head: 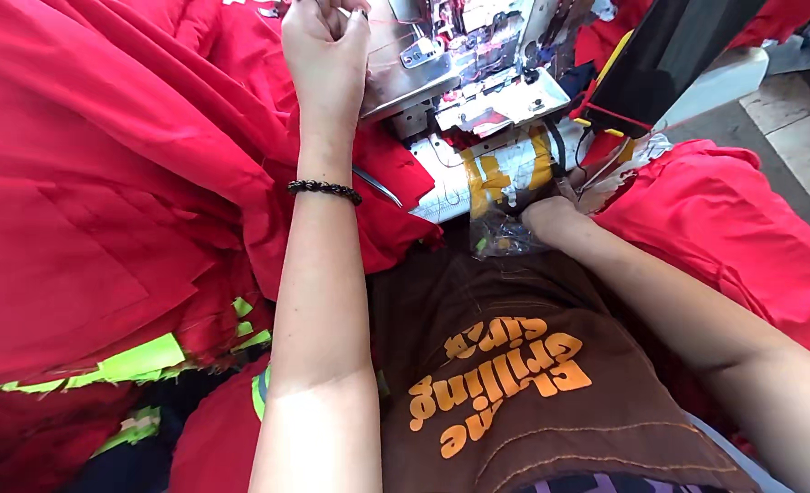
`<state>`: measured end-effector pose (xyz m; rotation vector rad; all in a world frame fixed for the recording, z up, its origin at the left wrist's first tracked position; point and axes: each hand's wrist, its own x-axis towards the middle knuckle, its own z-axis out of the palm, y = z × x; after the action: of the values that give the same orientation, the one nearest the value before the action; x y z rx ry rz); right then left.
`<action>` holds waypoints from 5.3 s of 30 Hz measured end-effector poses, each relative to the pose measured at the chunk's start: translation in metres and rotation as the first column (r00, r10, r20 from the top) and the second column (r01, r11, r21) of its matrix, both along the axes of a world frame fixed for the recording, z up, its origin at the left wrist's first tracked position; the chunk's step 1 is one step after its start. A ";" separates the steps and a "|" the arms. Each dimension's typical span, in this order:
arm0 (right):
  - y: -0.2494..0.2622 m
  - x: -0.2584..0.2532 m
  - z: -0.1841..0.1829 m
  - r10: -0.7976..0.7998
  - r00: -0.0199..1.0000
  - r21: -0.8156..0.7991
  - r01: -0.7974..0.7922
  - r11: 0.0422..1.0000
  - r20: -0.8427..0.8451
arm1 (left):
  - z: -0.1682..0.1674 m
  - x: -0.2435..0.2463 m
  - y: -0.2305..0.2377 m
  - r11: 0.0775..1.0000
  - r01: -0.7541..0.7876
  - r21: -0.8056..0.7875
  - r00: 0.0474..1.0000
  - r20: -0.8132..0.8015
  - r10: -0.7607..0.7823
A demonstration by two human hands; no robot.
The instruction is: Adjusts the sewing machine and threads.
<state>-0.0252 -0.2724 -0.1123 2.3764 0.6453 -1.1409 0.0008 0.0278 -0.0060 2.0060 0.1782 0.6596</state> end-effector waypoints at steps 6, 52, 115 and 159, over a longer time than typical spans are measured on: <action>-0.024 0.009 0.007 0.100 0.995 0.392 -0.089 0.916 -0.008 | 0.000 -0.002 0.000 1.000 0.012 -0.005 1.000 0.015 -0.012; -0.065 -0.003 0.138 -0.117 0.991 0.949 -0.026 0.314 0.065 | 0.056 -0.034 -0.034 0.492 0.228 -0.840 0.974 0.195 -0.119; -0.008 -0.008 0.075 -0.127 0.992 0.941 0.062 0.333 -0.020 | 0.028 -0.018 0.015 0.849 -0.192 0.493 0.939 -0.159 0.304; 0.172 -0.050 0.101 0.199 0.964 0.679 -0.264 0.685 0.174 | 0.009 0.002 -0.006 0.589 -0.117 0.800 0.904 -0.160 0.396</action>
<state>-0.0754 -0.1001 -0.0116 2.7970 1.5307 -0.7403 0.0032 0.0215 0.0028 2.9941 0.4596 0.6395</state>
